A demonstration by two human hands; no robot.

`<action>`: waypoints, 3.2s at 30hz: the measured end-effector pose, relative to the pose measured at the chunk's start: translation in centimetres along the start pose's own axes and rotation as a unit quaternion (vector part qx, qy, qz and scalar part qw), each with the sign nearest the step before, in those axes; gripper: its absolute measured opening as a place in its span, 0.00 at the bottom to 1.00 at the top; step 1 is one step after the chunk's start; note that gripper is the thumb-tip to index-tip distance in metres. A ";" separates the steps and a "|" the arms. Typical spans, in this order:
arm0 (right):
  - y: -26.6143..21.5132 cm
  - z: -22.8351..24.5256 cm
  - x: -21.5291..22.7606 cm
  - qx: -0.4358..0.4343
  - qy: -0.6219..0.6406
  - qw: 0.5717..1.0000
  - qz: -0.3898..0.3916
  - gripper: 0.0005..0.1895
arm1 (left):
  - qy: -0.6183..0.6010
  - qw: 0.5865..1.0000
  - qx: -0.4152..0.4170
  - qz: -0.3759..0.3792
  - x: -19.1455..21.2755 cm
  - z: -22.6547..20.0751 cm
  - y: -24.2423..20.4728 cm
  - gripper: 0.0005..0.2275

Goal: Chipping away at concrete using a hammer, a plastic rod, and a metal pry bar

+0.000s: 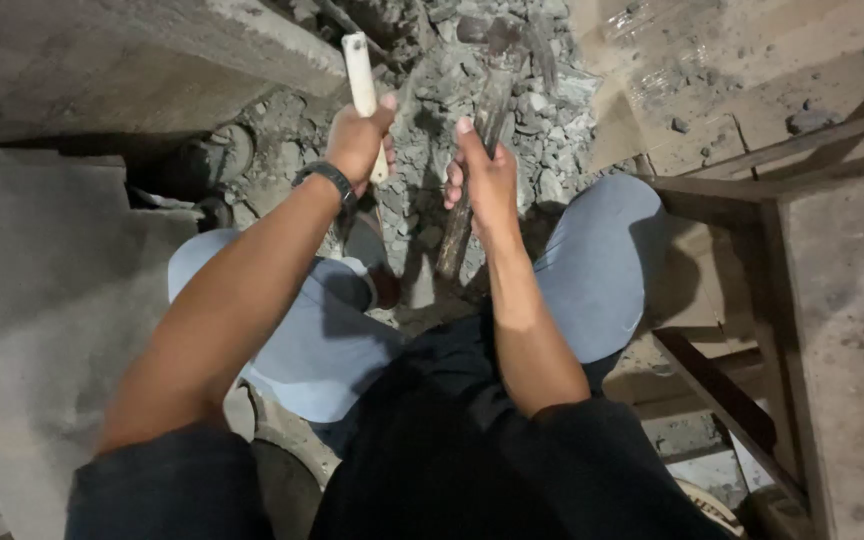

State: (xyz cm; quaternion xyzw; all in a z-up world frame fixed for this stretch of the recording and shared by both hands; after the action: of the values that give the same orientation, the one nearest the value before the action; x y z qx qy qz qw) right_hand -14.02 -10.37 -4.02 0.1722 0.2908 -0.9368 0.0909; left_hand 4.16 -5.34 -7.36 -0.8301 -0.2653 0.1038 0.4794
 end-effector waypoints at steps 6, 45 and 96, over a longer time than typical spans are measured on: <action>1.3 -1.8 1.4 0.024 -0.012 0.999 -0.034 0.21 | 0.561 0.787 0.196 0.162 -1.2 15.4 -0.4 0.12; 0.0 -0.6 0.4 0.042 -0.007 0.999 -0.021 0.23 | 0.185 0.918 -0.278 -0.216 0.0 -0.4 -3.9 0.09; 1.6 -7.0 1.0 -0.060 -0.172 0.983 0.013 0.25 | 0.326 0.897 -0.162 -0.251 4.4 -2.6 0.0 0.10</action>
State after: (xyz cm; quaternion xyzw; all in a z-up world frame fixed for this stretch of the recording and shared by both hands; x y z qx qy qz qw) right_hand -12.60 -7.71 -10.58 0.0069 0.3240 -0.9320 0.1622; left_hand 8.93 -4.91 -5.63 -0.7898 -0.3065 -0.3405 0.4078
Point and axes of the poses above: each hand's wrist, its own y-axis towards the middle knuckle, its own x-axis out of the back of the hand, z = x × y, the point moved 10 cm from there along y, towards the middle knuckle, and after that the axes turned 11 degrees about x, right-handed, at the moved point
